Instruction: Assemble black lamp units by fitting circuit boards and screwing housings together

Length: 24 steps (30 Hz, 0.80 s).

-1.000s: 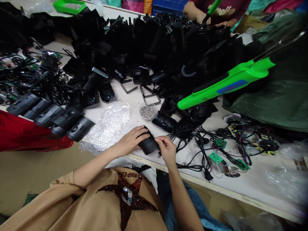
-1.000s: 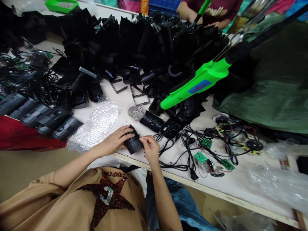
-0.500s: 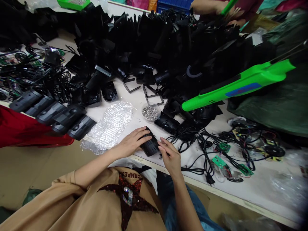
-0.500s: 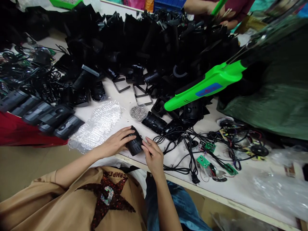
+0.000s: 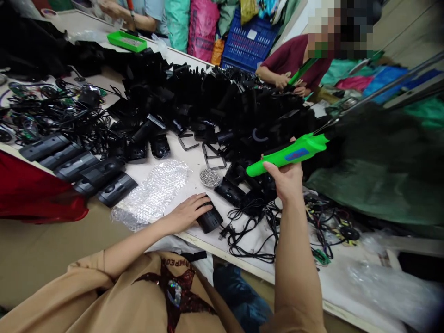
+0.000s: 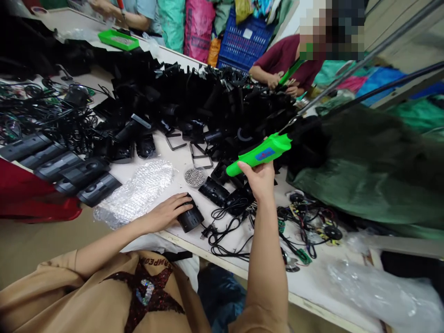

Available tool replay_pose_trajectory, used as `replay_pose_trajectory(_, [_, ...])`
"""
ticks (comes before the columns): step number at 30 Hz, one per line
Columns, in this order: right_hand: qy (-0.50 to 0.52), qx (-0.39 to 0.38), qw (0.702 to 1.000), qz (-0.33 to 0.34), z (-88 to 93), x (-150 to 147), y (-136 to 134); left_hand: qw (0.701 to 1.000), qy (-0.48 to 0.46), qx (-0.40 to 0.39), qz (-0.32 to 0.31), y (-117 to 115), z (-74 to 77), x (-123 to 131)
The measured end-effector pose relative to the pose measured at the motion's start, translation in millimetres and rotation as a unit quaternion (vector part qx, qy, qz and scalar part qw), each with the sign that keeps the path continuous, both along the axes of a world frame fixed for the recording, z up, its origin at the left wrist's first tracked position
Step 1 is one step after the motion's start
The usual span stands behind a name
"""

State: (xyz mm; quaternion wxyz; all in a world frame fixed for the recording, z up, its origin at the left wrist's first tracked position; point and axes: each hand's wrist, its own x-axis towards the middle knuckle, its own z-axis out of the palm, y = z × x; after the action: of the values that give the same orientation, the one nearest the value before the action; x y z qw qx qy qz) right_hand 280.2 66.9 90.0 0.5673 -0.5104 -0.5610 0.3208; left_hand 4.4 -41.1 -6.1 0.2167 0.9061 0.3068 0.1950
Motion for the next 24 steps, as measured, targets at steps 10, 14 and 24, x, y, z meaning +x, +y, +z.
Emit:
replay_pose_trajectory(10, [0.079,-0.085,0.989,0.087,17.3,-28,-62,1.000,-0.028,-0.003,0.002,1,-7.3,4])
replay_pose_trajectory(14, [0.122,-0.036,0.991,0.035,19.4,-60,-101,0.999,-0.036,-0.011,0.000,2,-7.1,6])
replay_pose_trajectory(24, [0.069,0.018,0.996,0.054,4.2,-100,-143,1.000,0.007,0.000,0.007,2,-2.1,9])
